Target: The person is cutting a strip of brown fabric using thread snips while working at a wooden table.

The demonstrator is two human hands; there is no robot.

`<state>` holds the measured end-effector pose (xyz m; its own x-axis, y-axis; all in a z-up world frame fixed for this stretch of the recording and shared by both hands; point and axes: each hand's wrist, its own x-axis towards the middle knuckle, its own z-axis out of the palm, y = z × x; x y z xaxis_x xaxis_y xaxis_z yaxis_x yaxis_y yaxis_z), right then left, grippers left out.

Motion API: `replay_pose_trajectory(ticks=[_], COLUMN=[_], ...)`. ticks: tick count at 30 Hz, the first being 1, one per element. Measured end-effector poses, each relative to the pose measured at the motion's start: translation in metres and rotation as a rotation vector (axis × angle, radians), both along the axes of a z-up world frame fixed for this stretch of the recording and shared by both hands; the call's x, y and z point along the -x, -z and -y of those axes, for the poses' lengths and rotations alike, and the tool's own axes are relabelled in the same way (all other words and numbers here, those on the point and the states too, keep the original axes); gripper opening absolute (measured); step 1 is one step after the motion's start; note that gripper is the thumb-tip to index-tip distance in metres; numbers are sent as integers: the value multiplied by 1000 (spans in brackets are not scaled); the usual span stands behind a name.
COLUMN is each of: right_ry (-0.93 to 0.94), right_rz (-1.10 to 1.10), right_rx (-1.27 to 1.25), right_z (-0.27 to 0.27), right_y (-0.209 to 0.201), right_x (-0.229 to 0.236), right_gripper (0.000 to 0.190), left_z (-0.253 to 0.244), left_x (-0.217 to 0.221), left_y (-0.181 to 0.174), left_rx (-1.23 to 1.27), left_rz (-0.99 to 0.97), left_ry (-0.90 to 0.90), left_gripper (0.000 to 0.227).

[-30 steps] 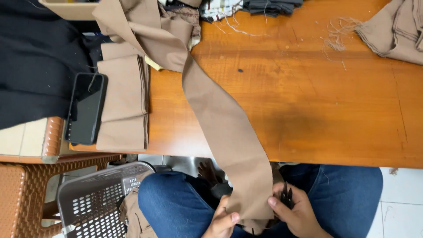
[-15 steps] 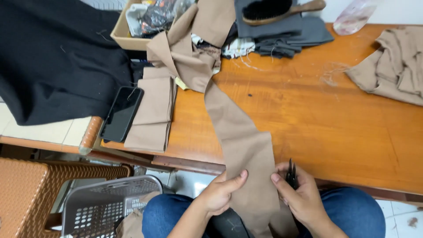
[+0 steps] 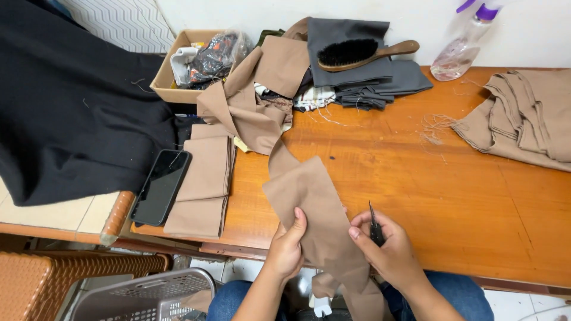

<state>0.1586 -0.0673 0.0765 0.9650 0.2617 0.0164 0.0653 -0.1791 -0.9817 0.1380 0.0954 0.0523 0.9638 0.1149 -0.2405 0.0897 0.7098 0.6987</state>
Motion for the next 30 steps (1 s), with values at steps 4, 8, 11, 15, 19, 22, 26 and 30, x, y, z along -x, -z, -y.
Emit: replay_pose_trajectory(ticks=[4,8,11,15,19,22,26,30], right_ry=[3,-104,-154,-184,-191,-213,-224,-161], right_rz=[27,26,38,86,24,-100,-68,-112], right_rx=[86,115,100,82,52,-65,-270,-514], right_z=[-1,0,3,4,7,10,12,10], right_y=[6,2,3,3,2,6,28,37], right_x=[-6,-4,-4,-2,-3,-6,-15,-13], right_gripper=[13,8,9,11,12,14,14,24], left_z=[2,3,4,5,5,3,1,5], left_x=[-1,3,-2,-4,2,2,-6,-9], left_y=[-26,-32,-28,-31,-52,-49,-37,-10], left_rx=[43,78,29,-99,-166,-314,-315,-352], left_rz=[-95,141,109,-71,-38,121,167,144], left_ry=[-116,22,-41,-168,-59,-28,-109,-158], left_gripper=[50,45,44,52,70,41,44,46])
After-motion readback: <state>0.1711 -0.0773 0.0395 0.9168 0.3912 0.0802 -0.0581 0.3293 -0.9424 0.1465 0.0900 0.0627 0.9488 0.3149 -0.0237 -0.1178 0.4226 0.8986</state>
